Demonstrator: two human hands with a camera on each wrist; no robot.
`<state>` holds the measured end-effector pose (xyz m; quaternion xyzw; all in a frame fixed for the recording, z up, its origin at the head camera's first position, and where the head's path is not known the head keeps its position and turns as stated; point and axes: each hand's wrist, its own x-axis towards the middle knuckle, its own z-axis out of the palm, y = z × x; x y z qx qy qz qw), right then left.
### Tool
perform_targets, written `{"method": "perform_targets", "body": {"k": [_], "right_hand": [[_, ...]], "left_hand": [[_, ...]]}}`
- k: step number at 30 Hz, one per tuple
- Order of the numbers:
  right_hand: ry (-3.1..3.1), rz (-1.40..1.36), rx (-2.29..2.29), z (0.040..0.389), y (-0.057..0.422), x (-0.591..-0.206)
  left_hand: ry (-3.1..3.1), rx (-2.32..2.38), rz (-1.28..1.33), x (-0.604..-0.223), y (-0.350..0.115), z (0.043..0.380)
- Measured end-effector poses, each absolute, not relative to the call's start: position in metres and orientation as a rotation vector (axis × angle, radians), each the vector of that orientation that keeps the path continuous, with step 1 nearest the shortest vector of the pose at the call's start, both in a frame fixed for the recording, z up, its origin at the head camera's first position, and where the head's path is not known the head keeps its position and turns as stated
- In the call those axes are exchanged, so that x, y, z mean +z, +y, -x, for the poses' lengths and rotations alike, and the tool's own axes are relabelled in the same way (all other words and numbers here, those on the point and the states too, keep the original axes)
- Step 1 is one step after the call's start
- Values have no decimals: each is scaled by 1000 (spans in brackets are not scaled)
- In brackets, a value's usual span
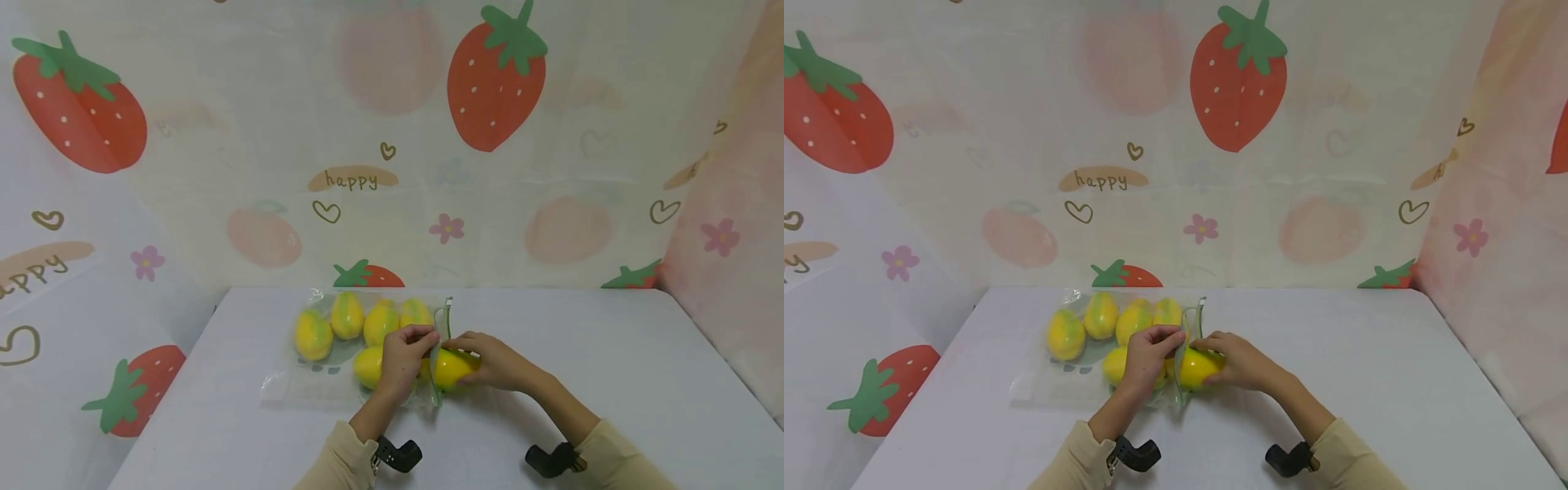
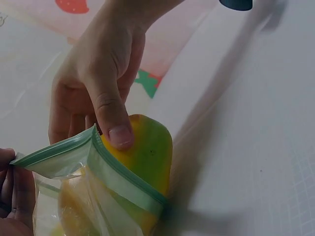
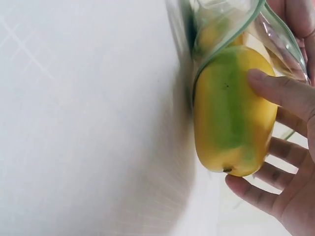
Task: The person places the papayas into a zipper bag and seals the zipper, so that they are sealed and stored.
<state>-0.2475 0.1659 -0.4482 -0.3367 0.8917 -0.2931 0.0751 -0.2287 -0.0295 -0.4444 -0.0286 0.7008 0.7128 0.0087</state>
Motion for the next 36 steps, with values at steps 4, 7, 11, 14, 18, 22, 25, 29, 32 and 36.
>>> {"method": "perform_targets", "body": {"k": [4,7,11,14,18,22,25,29,32,36], "right_hand": [[2643,1010,-966,247,168,-451],[2623,1031,-1018,247,170,-454],[2604,1023,-1064,248,174,-460],[2589,965,-1089,248,175,-464],[2567,900,-1135,248,175,-467],[2551,885,-1184,248,174,-469],[2533,871,-1242,247,174,-471],[2497,858,-1339,246,173,-473],[2472,847,-1396,245,173,-474],[2452,828,-1456,244,171,-477]], "left_hand": [[2193,2217,83,-445,-30,228],[2186,2221,91,-446,-29,229],[2186,2217,99,-446,-29,229],[2190,2215,93,-447,-29,229],[2199,2221,85,-448,-28,230],[2204,2224,95,-449,-28,230],[2202,2223,92,-448,-28,230],[2192,2222,86,-447,-29,229],[2185,2220,88,-447,-30,228],[2184,2226,95,-446,-29,228]]}}
